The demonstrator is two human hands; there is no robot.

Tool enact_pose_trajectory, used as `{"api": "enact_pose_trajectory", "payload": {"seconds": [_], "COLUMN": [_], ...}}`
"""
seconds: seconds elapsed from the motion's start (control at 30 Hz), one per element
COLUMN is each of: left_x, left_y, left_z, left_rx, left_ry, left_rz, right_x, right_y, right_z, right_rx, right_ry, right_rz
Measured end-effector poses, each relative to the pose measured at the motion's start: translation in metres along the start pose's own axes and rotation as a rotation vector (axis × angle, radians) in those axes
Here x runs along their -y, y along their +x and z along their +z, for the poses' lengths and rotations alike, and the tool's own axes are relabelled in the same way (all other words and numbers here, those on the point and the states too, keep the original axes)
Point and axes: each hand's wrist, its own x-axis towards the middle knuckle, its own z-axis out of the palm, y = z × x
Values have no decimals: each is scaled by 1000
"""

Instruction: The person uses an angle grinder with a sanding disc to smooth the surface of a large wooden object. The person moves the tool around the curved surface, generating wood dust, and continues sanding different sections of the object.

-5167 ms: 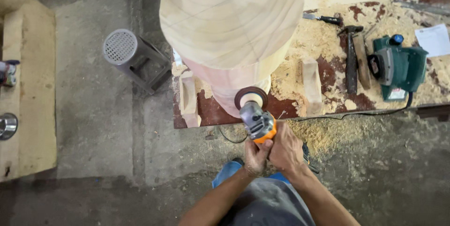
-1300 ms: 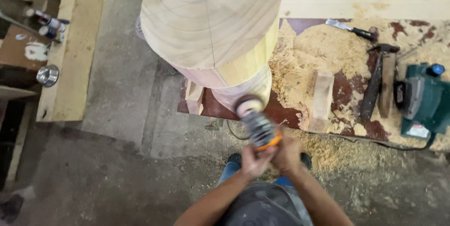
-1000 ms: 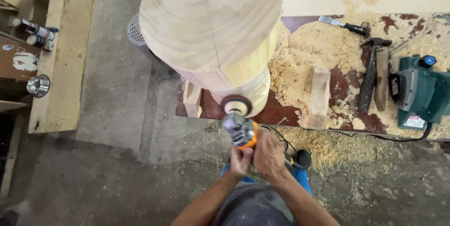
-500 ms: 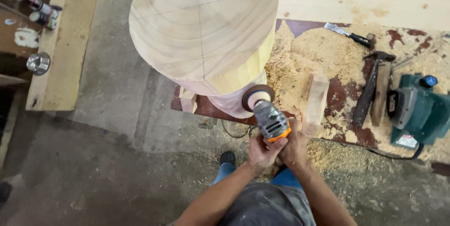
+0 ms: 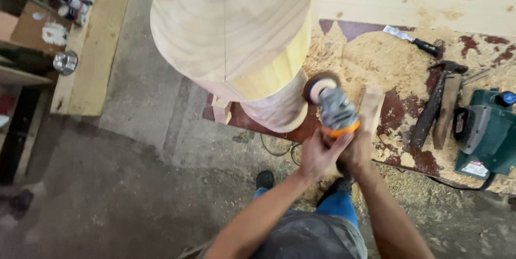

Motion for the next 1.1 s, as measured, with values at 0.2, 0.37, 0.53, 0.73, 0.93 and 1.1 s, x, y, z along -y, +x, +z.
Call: {"api": "enact_pose_trajectory", "payload": {"seconds": [0.2, 0.37, 0.53, 0.73, 0.93, 1.1], "left_x": [85, 94, 71, 41, -7, -23], "left_y": [-59, -63, -51, -40, -18, -5], "left_z": [-69, -122, -113, -75, -45, -24], "left_rx": [9, -28, 45, 136, 179, 102], "left_ry": [-571, -635, -588, -511, -457, -293], "left_rz": [53, 227, 280, 237, 24, -30], "right_x": [69, 141, 147, 98, 67, 66], "right_y": [-73, -87, -82, -72, -42, -27], "right_z": [44, 70, 54, 22, -5, -28], "right_rx": [161, 116, 234, 78, 21, -52], "right_ry": [-137, -298, -265, -189, 130, 14], "right_rz": [-228, -241, 49, 39, 135, 137]}}
